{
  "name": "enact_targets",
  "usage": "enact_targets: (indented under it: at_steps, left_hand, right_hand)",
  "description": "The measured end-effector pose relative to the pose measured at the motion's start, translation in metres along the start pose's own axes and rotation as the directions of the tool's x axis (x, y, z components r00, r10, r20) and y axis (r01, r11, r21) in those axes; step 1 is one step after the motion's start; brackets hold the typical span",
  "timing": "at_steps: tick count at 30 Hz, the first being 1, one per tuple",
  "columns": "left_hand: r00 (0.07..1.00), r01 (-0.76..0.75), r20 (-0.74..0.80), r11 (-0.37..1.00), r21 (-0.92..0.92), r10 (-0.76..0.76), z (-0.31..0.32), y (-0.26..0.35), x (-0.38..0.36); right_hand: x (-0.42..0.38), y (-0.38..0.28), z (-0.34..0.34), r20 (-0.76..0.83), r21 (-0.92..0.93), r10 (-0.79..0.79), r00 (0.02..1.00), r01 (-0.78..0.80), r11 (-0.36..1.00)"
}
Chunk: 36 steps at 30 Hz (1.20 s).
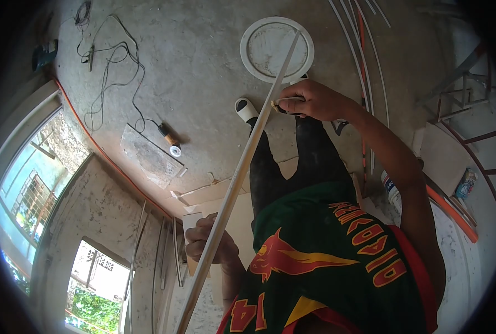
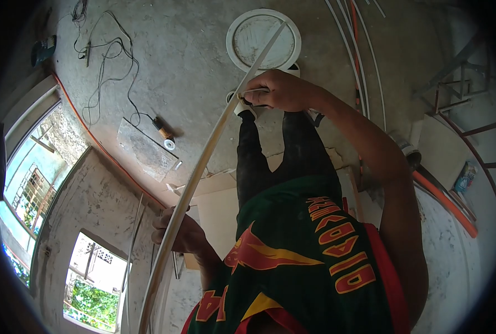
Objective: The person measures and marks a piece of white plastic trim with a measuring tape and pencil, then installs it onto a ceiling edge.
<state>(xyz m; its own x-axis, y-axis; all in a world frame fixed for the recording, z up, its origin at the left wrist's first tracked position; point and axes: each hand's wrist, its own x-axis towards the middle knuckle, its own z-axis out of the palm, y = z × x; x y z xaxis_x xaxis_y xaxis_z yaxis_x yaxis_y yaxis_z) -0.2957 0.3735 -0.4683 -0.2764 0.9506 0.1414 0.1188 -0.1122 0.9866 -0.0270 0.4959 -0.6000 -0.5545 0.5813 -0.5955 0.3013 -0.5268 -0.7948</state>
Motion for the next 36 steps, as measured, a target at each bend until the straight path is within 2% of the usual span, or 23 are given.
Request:
enact_targets:
  at_steps: [5, 11, 14, 17, 23, 36]
  left_hand:
    - [1.000, -0.013, 0.003, 1.000, 0.003, 0.013, 0.005, -0.001, 0.002]
    - [1.000, -0.012, -0.003, 1.000, -0.013, 0.012, 0.000, -0.002, 0.001]
    - [1.000, -0.001, 0.002, 0.999, 0.040, 0.001, 0.000, 0.000, 0.003]
    - [0.999, 0.009, -0.040, 0.993, 0.118, -0.004, -0.008, -0.003, -0.003]
    - [1.000, -0.007, -0.017, 1.000, 0.010, 0.007, 0.003, -0.001, 0.002]
    - [1.000, -0.006, -0.005, 0.997, 0.073, 0.006, -0.003, -0.002, 0.004]
  right_hand:
    - [0.003, -0.005, -0.003, 0.041, -0.005, 0.015, 0.999, -0.015, 1.000]
    - [0.010, -0.003, 0.000, -0.018, -0.049, 0.004, 1.000, -0.005, 0.999]
    - [0.013, -0.001, -0.002, -0.038, -0.103, -0.006, 0.999, 0.003, 0.995]
    - [0.011, -0.014, -0.009, -0.025, -0.144, 0.097, 0.995, -0.099, 0.985]
    - [0.018, -0.002, -0.016, -0.040, -0.236, 0.022, 0.999, -0.031, 0.971]
    - [0.027, 0.008, -0.016, -0.089, -0.328, -0.036, 0.995, 0.005, 0.945]
